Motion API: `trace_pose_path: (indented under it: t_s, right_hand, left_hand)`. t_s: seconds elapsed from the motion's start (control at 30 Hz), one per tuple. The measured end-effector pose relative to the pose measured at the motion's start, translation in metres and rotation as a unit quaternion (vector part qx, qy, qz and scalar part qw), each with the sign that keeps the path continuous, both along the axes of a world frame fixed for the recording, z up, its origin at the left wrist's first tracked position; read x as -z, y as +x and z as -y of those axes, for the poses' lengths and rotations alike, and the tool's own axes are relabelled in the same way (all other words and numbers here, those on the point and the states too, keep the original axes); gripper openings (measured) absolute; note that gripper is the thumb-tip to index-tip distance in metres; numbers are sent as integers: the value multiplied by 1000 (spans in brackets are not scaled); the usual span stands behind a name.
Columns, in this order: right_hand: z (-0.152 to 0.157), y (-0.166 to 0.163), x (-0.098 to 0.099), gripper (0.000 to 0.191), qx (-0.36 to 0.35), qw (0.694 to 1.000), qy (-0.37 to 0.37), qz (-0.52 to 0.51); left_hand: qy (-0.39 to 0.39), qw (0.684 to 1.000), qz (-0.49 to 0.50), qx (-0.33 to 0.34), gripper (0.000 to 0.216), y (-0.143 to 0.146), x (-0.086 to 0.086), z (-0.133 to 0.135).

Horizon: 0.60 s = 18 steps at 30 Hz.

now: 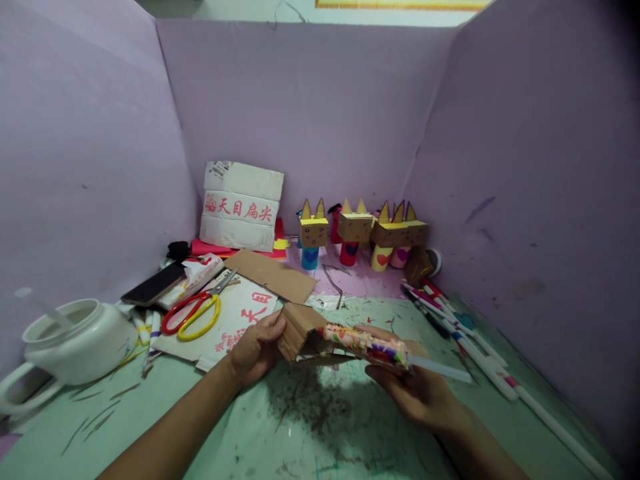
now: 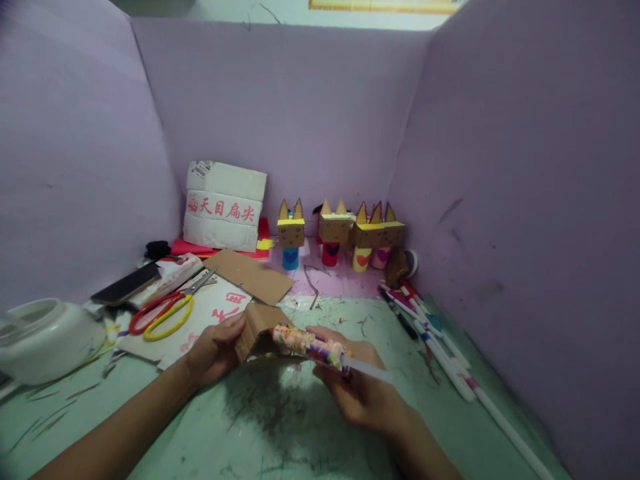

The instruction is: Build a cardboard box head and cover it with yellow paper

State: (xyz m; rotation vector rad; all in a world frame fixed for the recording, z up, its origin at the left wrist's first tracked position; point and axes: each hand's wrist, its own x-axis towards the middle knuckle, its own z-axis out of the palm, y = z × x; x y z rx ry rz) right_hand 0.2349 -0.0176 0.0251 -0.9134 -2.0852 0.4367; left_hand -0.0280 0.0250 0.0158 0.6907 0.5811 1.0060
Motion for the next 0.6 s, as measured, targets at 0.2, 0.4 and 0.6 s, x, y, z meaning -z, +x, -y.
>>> trace_pose_path:
  t_s: [0.2,0.4,0.6]
  right_hand:
    - [1,-2,-8,39,-25,1000,-4,-11]
    - [-2,2,-3,37,-24,999,-46,-15]
    - [0,-1,-7,33,-30,998,-56,-28]
  left_hand:
    - [-6,1000,2,-3,34,0,-2,1]
    - [-17,1000,1,-10,33,0,-4,2]
    - [-11,1000,9,-13,31,-1,-5,2]
